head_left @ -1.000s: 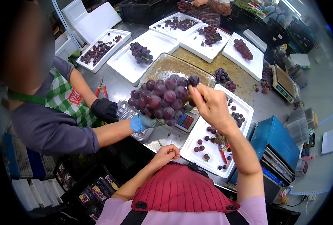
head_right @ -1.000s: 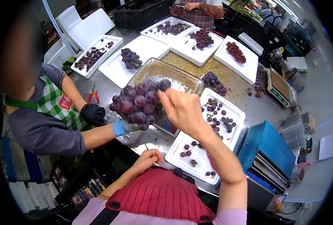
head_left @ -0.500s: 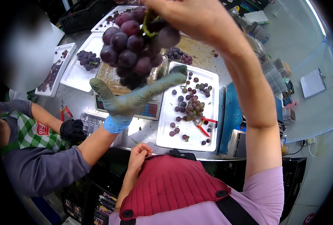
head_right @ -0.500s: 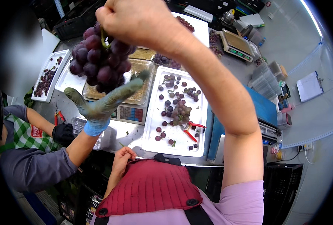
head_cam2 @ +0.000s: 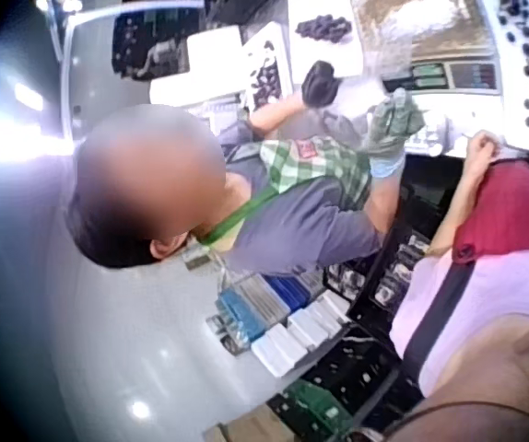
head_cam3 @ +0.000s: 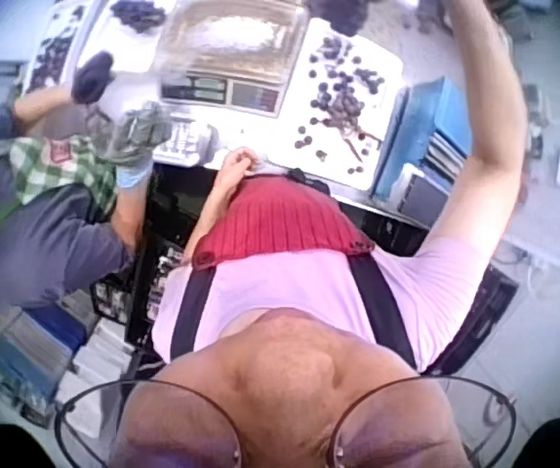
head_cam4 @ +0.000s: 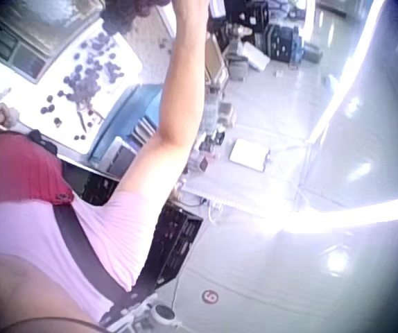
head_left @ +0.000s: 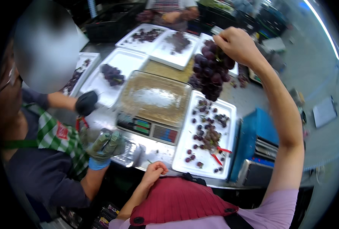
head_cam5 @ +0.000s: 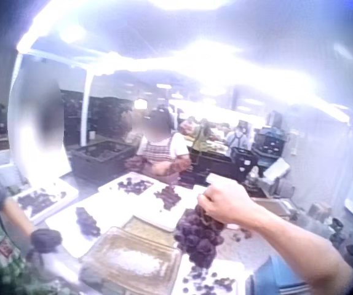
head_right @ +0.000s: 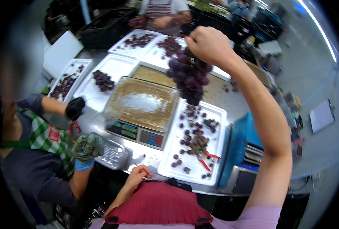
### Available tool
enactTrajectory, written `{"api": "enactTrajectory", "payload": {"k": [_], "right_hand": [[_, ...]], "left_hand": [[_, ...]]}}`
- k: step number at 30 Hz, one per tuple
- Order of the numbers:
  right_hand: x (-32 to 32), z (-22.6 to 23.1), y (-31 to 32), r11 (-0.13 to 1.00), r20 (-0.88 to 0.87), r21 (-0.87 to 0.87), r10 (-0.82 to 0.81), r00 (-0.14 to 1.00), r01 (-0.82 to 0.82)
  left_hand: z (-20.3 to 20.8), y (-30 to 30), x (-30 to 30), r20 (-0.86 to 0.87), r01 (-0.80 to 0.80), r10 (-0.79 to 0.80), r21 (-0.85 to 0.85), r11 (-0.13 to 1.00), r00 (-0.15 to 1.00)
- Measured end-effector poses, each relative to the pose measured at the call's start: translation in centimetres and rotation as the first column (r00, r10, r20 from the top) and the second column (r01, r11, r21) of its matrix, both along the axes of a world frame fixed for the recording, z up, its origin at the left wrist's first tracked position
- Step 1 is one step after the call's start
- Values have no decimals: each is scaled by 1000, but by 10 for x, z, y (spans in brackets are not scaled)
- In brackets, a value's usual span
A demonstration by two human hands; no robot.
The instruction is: The person weighs grape clusters on a scale, trims stems with shears, wraps the clusters in plastic film using a machine, and places the packages into a black crate.
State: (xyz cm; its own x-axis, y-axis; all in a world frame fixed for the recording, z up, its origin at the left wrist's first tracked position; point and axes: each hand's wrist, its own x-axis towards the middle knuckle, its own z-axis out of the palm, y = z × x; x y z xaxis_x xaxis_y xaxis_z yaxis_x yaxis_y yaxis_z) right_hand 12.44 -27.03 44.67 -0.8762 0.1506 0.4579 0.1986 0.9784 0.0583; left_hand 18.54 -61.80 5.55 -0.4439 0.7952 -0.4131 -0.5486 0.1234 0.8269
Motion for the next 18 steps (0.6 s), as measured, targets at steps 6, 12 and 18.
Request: {"api": "enactTrajectory", "payload": {"k": [6, 12, 18], "right_hand": [[-113, -29, 10, 1000, 141, -2, 5, 990, -5], [-241, -61, -1, 1000, 107, -1, -1, 994, 1], [-358, -116, -35, 999, 150, 43, -12, 989, 5]], "left_hand": [[-8, -16, -23, 3, -28, 28, -68, 997, 1000], [-12, -31, -40, 68, -44, 46, -39, 998, 997], [82, -124, -226, 542, -418, -128, 758, 501, 830]]}}
